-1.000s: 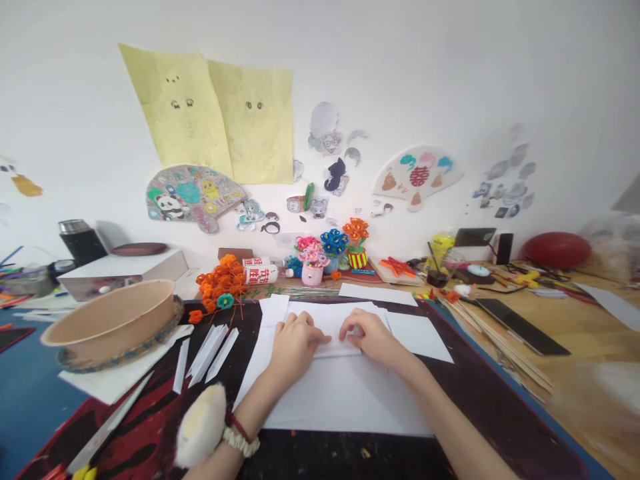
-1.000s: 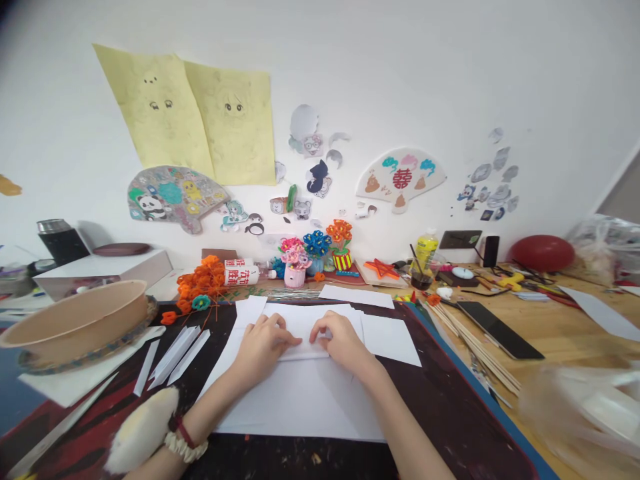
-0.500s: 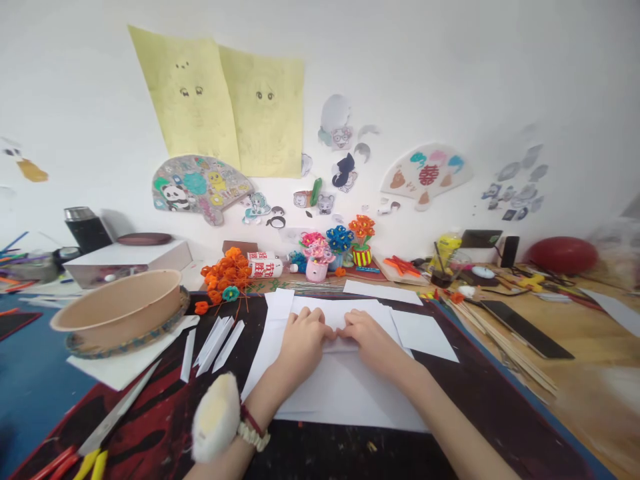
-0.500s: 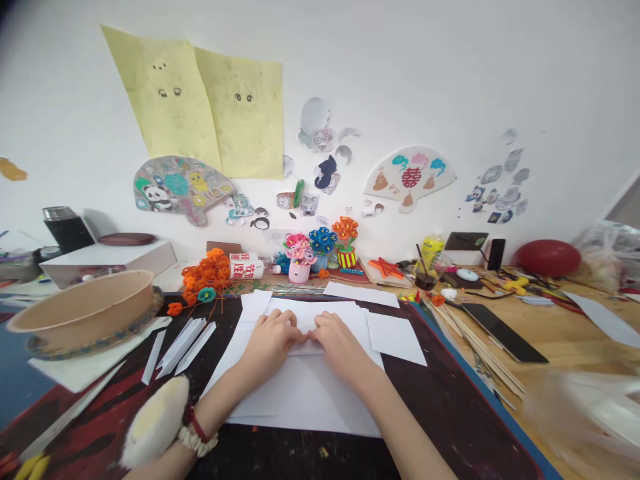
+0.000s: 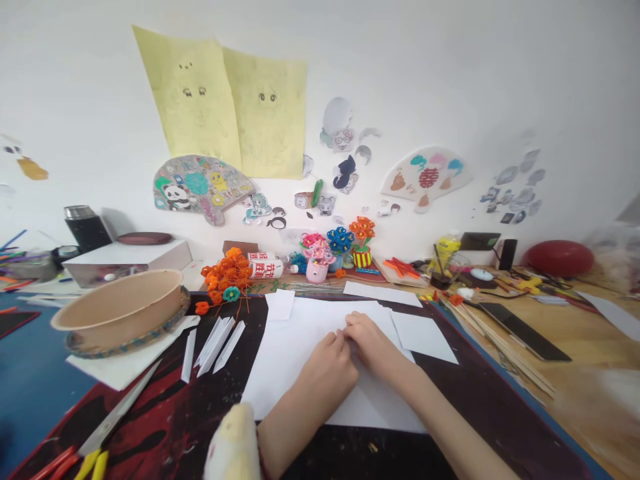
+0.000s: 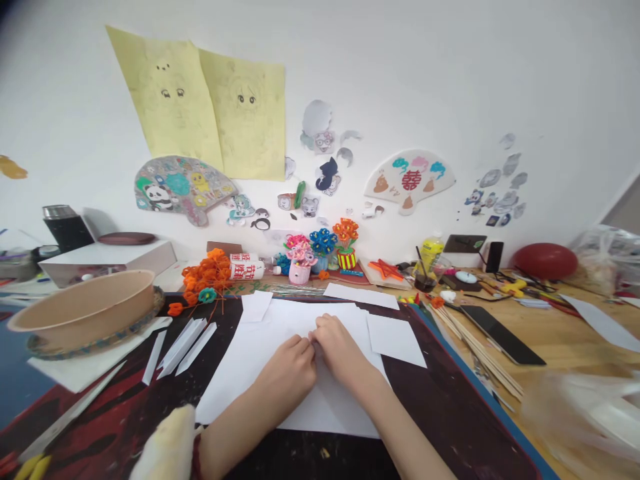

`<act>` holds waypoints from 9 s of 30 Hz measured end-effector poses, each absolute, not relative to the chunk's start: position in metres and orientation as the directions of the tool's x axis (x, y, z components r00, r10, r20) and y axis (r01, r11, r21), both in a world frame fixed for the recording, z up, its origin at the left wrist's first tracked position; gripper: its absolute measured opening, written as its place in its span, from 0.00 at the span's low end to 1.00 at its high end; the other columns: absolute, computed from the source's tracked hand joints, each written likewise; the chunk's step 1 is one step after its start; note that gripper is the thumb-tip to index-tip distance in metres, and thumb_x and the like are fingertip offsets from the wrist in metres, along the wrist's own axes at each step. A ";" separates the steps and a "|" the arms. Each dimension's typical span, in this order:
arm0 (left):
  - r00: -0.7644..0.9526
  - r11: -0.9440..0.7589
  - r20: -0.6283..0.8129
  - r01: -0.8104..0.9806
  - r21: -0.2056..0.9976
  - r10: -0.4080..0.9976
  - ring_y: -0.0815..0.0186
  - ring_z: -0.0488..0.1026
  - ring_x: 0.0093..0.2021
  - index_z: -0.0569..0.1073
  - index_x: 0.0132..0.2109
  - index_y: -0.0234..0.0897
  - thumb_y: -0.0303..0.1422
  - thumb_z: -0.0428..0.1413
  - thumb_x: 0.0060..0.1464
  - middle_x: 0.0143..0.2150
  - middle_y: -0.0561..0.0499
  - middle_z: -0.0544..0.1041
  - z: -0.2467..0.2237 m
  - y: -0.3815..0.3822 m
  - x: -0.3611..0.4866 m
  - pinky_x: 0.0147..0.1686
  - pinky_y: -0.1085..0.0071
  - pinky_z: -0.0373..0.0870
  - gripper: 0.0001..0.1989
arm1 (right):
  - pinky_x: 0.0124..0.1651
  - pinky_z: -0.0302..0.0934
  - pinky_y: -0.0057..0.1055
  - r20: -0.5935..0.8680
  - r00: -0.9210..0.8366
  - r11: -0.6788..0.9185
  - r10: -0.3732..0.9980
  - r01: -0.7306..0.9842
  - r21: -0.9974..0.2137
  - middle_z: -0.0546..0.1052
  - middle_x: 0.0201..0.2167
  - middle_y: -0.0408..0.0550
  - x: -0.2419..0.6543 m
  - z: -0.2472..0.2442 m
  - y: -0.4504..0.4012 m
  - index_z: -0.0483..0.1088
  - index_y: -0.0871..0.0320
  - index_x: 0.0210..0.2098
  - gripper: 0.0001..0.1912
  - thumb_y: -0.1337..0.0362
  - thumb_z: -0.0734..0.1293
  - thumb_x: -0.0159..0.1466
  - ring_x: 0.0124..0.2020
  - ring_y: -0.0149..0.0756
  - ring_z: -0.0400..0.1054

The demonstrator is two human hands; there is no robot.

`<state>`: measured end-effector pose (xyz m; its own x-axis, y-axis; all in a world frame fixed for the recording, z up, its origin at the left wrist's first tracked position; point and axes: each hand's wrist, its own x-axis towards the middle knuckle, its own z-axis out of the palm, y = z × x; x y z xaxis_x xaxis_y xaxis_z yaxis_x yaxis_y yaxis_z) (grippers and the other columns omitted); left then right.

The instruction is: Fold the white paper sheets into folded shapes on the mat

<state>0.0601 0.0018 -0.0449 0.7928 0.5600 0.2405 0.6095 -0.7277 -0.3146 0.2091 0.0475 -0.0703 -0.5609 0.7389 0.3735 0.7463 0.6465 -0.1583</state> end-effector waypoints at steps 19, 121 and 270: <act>0.595 -0.491 0.200 0.776 -0.396 0.779 0.61 0.68 0.26 0.74 0.28 0.33 0.21 0.51 0.51 0.25 0.44 0.72 -0.053 -0.018 0.056 0.24 0.68 0.55 0.09 | 0.35 0.53 0.33 0.375 -0.527 0.595 0.762 0.799 -0.086 0.68 0.28 0.48 0.198 -0.059 0.030 0.67 0.58 0.25 0.16 0.78 0.56 0.64 0.33 0.38 0.59; 0.469 -0.709 0.652 0.688 0.153 0.596 0.66 0.66 0.30 0.71 0.36 0.38 0.27 0.47 0.62 0.29 0.53 0.74 -0.025 -0.013 0.040 0.36 0.65 0.55 0.09 | 0.28 0.58 0.30 0.749 -0.421 0.815 0.511 0.513 -0.269 0.73 0.23 0.46 0.220 -0.033 0.003 0.71 0.57 0.30 0.14 0.70 0.57 0.67 0.26 0.34 0.64; 0.507 -0.602 0.723 0.783 -0.158 0.469 0.69 0.62 0.24 0.67 0.26 0.36 0.18 0.46 0.55 0.21 0.54 0.68 -0.012 -0.017 0.024 0.39 0.64 0.57 0.13 | 0.29 0.59 0.28 0.777 -0.271 0.585 0.569 0.797 -0.150 0.74 0.22 0.43 0.284 -0.037 0.032 0.69 0.57 0.26 0.09 0.68 0.62 0.62 0.22 0.32 0.67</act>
<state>0.0241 -0.0168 -0.0121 0.5075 0.4693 0.7226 0.7825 -0.6021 -0.1585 0.2837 0.0317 -0.0371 -0.2706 0.5687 0.7768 0.7971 0.5847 -0.1504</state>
